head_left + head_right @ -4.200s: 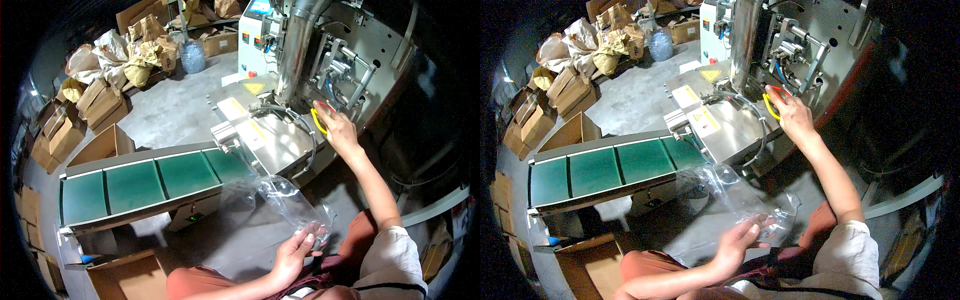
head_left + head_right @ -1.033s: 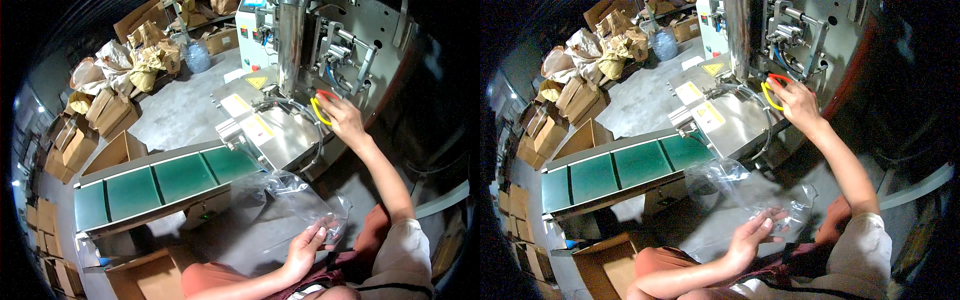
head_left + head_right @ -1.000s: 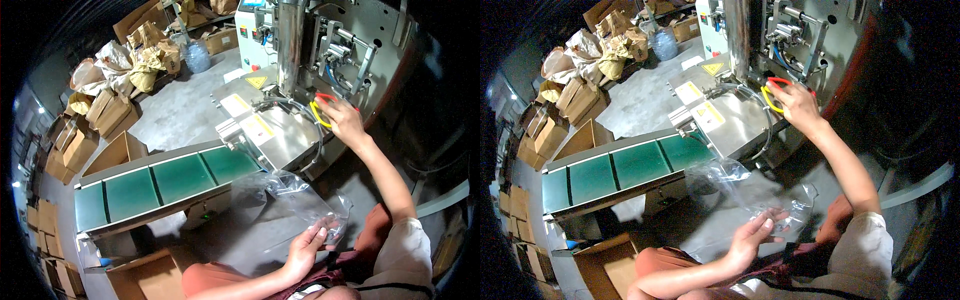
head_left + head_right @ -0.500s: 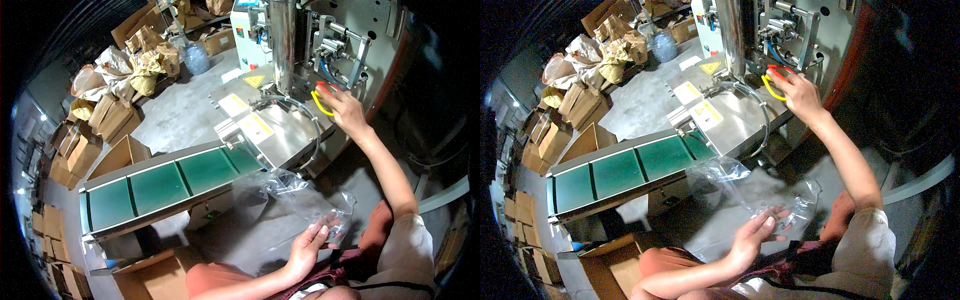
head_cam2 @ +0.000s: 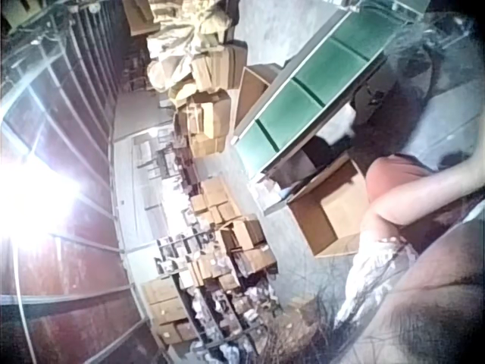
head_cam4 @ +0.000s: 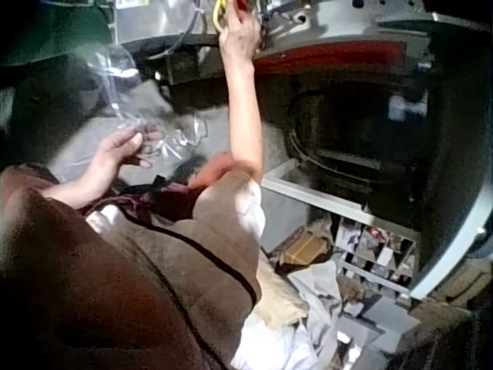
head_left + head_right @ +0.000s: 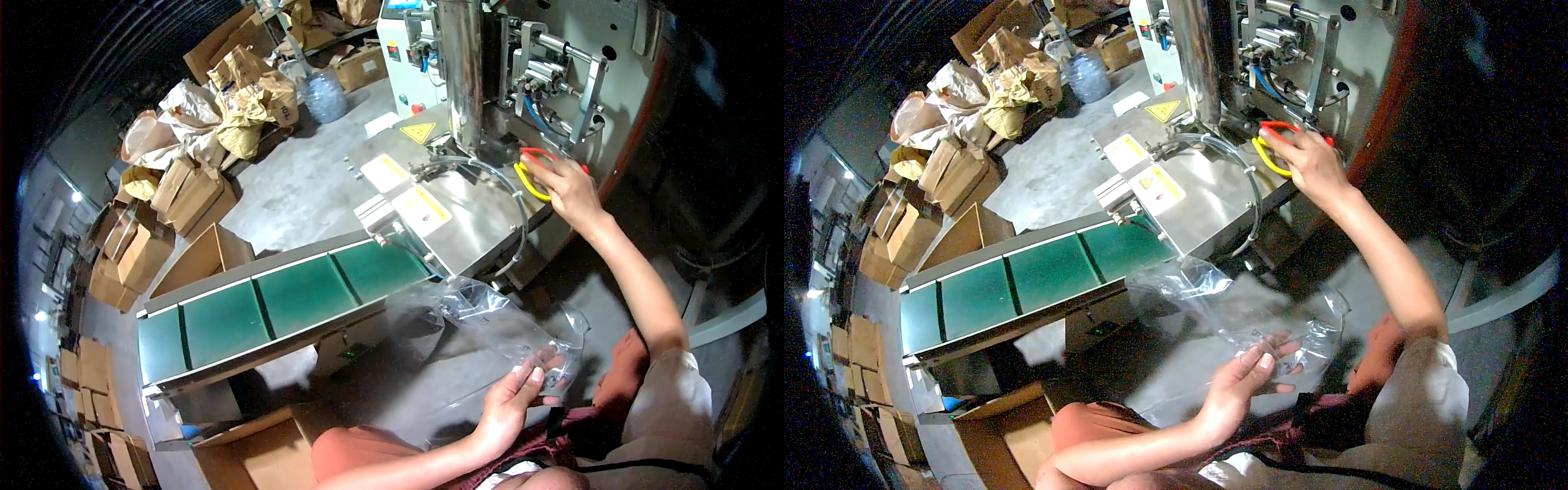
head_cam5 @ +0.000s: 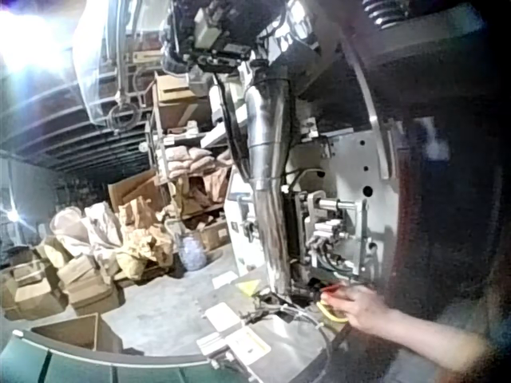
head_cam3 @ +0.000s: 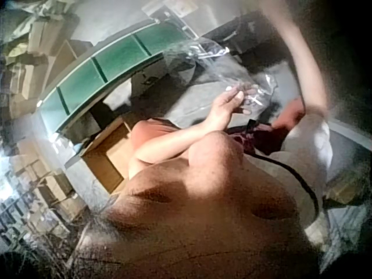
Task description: The person uses a piece of plastic film to collect items from a vibrating bowl feeder, cuts the film with shears to separate the package, and places it into a box.
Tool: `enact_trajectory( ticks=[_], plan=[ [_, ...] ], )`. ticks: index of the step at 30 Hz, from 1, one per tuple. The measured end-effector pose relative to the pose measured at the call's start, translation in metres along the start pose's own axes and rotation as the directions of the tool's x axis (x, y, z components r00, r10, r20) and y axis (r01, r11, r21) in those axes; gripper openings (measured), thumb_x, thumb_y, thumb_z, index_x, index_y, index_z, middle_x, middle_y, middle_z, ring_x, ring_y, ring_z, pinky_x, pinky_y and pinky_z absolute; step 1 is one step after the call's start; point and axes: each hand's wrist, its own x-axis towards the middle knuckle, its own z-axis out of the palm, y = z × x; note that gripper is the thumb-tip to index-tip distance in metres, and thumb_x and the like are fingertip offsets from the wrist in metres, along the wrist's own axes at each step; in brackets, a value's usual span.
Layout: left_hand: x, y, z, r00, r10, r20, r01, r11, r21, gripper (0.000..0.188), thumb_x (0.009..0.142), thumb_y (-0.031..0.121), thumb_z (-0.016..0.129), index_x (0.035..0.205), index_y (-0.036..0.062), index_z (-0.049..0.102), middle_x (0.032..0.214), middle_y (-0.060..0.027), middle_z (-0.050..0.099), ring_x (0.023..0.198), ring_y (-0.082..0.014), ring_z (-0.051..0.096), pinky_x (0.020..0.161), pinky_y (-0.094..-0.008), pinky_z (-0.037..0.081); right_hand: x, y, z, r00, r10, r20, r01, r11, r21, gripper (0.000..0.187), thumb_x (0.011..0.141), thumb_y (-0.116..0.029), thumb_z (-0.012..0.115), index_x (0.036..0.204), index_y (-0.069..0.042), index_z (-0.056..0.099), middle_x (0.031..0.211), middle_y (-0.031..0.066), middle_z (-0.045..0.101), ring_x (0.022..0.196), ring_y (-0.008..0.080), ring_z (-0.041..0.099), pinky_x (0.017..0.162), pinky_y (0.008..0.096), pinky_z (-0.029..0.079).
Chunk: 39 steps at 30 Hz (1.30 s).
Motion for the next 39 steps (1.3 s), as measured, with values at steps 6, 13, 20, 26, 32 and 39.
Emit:
enact_trajectory(
  ticks=[6,13,20,26,32,39],
  plan=[
    [0.001,0.000,0.000,1.000,0.006,0.009,-0.007,1.000,0.015,0.050,0.104,0.027,0.039,0.145,-0.0004,0.031,0.141,-0.0135,0.047,0.118,-0.0231,0.055,0.092,-0.0322,0.049,0.001,-0.001,-0.001,0.998,-0.054,-0.040,0.054,0.999,-0.007,0.058,0.079,0.004,0.053,0.131,-0.021,0.058,0.095,0.0136,0.063,0.088,0.0320,0.060,0.081,0.0408,0.050],
    [0.002,-0.002,0.001,1.000,0.019,0.014,-0.019,1.000,0.023,0.049,0.104,0.025,0.039,0.145,0.0002,0.031,0.140,-0.0128,0.048,0.117,-0.0226,0.055,0.092,-0.0327,0.049,0.011,-0.009,-0.001,0.987,-0.075,-0.144,0.081,0.996,0.038,0.058,0.078,0.003,0.053,0.131,-0.020,0.058,0.090,0.0127,0.063,0.083,0.0323,0.059,0.080,0.0415,0.049],
    [0.004,-0.004,0.003,1.000,0.014,0.018,-0.014,1.000,0.023,0.047,0.104,0.026,0.039,0.143,0.0010,0.034,0.138,-0.0111,0.049,0.117,-0.0214,0.056,0.091,-0.0321,0.049,0.018,-0.016,-0.004,0.995,-0.017,-0.102,0.020,0.999,0.030,0.048,0.079,-0.001,0.055,0.124,-0.016,0.063,0.084,0.0140,0.062,0.083,0.0318,0.060,0.077,0.0419,0.049],
    [0.003,-0.005,0.001,1.000,0.007,0.024,-0.008,1.000,0.025,0.047,0.104,0.029,0.037,0.143,0.0020,0.035,0.138,-0.0101,0.050,0.116,-0.0205,0.056,0.092,-0.0320,0.048,0.022,-0.032,-0.015,0.992,-0.037,-0.122,0.041,0.999,0.029,0.034,0.079,-0.008,0.065,0.113,-0.012,0.069,0.078,0.0132,0.064,0.076,0.0312,0.062,0.070,0.0417,0.051],
    [0.003,-0.002,-0.002,0.999,0.009,0.034,-0.010,0.999,0.032,0.045,0.104,0.028,0.035,0.142,0.0033,0.035,0.138,-0.0094,0.050,0.117,-0.0202,0.055,0.093,-0.0328,0.047,0.028,-0.037,-0.019,0.994,-0.085,-0.069,0.084,0.996,-0.017,0.033,0.079,-0.008,0.065,0.111,-0.011,0.068,0.077,0.0144,0.063,0.074,0.0317,0.063,0.069,0.0423,0.051],
    [-0.001,-0.002,-0.006,0.999,0.006,0.031,-0.006,1.000,0.002,0.044,0.104,0.026,0.038,0.142,0.0041,0.036,0.138,-0.0092,0.050,0.116,-0.0197,0.055,0.093,-0.0324,0.047,0.039,-0.042,-0.021,0.994,-0.078,0.077,0.079,0.997,-0.005,0.031,0.082,-0.017,0.063,0.112,-0.012,0.067,0.074,0.0138,0.063,0.072,0.0314,0.063,0.068,0.0423,0.051]
  ],
)
